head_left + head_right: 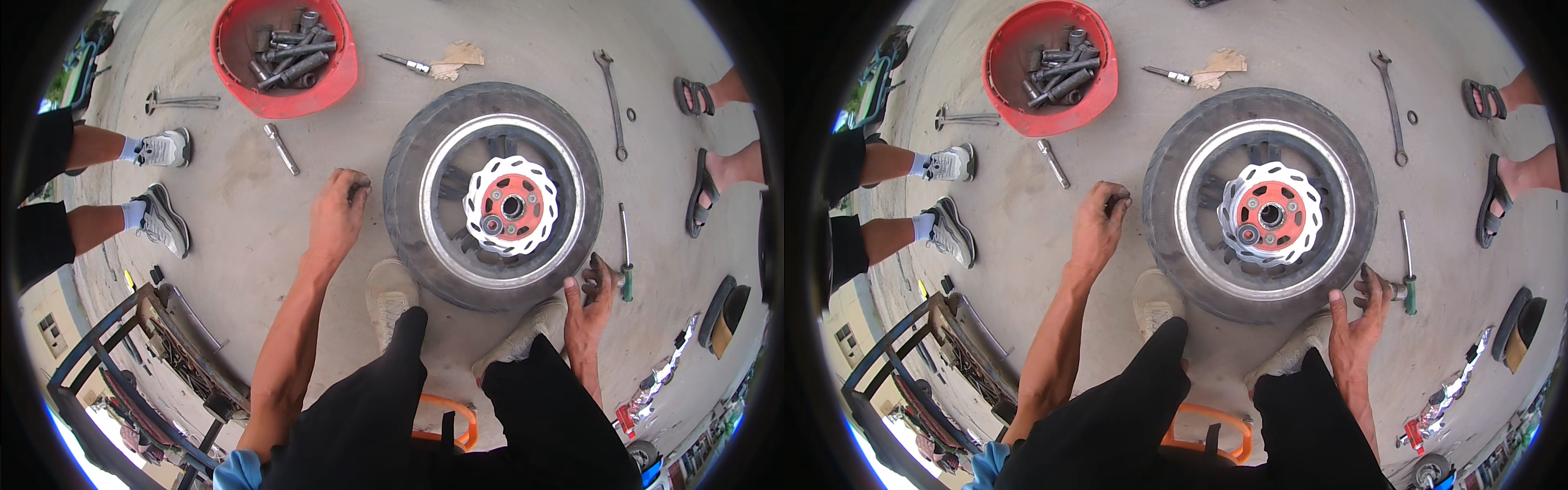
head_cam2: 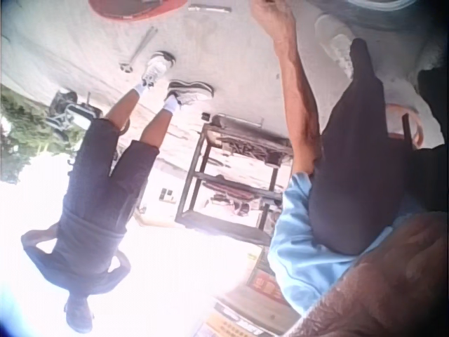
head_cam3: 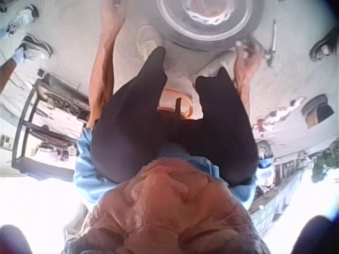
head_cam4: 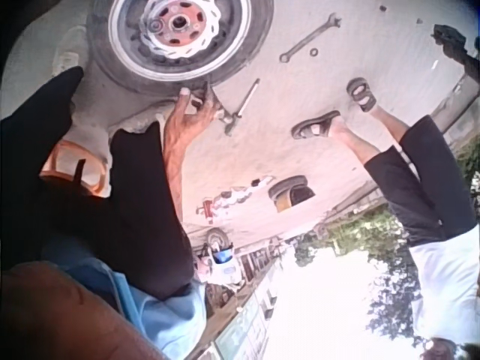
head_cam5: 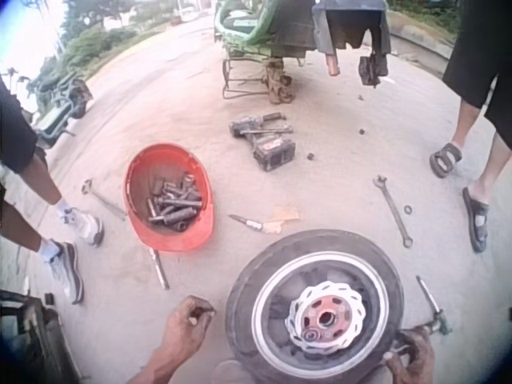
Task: The person repairs a wheel by inserting components into the hub, using a hammer to seat them, and flipping the wheel to work on the brake rotor side.
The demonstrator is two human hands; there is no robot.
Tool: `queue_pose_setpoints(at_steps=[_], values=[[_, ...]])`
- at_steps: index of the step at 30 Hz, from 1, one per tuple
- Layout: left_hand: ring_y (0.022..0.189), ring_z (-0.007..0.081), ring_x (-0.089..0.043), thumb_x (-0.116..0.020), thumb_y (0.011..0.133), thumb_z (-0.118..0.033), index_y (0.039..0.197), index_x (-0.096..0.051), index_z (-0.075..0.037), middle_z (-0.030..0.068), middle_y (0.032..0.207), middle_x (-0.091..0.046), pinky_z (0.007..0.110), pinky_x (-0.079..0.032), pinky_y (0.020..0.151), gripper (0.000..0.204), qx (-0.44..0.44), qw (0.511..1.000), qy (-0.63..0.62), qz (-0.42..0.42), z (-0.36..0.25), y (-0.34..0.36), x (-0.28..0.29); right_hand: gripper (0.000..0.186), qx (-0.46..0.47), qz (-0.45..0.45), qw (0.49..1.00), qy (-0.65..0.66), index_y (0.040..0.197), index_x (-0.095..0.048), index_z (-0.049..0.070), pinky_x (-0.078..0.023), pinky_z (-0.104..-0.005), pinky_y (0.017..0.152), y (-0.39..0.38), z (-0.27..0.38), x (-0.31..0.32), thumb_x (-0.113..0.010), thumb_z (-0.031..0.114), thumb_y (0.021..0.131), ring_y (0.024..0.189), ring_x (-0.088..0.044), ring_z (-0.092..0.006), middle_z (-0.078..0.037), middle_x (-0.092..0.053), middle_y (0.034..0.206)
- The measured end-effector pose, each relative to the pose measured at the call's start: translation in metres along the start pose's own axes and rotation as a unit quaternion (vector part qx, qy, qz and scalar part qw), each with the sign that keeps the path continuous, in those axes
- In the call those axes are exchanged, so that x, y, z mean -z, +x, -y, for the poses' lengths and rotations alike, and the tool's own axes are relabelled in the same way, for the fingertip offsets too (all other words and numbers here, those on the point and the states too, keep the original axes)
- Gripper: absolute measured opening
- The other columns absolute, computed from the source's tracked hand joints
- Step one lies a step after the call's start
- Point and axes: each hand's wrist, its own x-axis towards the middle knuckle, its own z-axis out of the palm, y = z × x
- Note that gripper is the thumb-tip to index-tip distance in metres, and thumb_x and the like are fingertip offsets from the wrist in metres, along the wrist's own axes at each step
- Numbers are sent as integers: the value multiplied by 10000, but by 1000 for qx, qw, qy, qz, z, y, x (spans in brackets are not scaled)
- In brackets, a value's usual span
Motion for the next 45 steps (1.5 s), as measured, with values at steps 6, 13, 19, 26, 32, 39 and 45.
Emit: queue_pose_setpoints(at_steps=[6,13,19,26,32,39,45], values=[[858,266,-697,-738,743,153,994,-644,-46,121,1016,-714,340,-562,768,333,-190,956,-217,-47,-74,-32,4,274,-126,226,928,268,1161,-728,-18,-483,-240,670,21,67,3,-733,205,1001,725,-593,-78,-9,-674,838],[877,258,-724,-848,687,50,862,-683,-45,103,1037,-745,341,-595,683,259,-419,893,-162,-3,-124,-40,-26,308,-265,417,758,426,1134,-717,0,-464,-245,609,31,82,-22,-702,289,1028,706,-590,-92,-60,-684,883],[889,264,-724,-843,675,28,879,-704,-33,102,1023,-753,339,-597,696,254,-447,880,-159,36,-130,-42,-37,199,-313,403,701,498,1080,-705,33,-405,-251,579,28,67,-17,-745,206,993,682,-557,-89,-20,-651,849],[923,281,-723,-844,696,13,969,-711,-26,110,1082,-731,348,-599,736,307,-417,891,-169,58,-130,-46,-47,166,-337,404,686,502,1069,-684,35,-378,-239,558,30,61,-15,-745,158,976,665,-524,-80,-6,-612,807],[942,193,-700,-834,859,-66,1103,-696,-9,83,1094,-707,318,-568,791,287,-32,907,-371,196,-146,-56,-43,161,-304,346,731,503,1057,-678,36,-379,-240,555,29,61,-13,-748,153,972,646,-518,-78,-3,-600,788],[901,89,-633,-782,966,-141,1062,-702,15,17,952,-695,264,-517,782,200,122,841,-433,300,-141,-54,-47,168,-256,335,768,483,1015,-700,21,-398,-246,564,25,63,-21,-756,173,970,635,-523,-63,4,-625,777],[890,81,-625,-763,974,-117,1039,-704,20,20,957,-695,265,-515,781,162,130,849,-407,311,-141,-53,-54,168,-209,312,837,398,1025,-698,10,-401,-247,569,22,56,-14,-735,170,990,637,-513,-63,11,-611,769]])
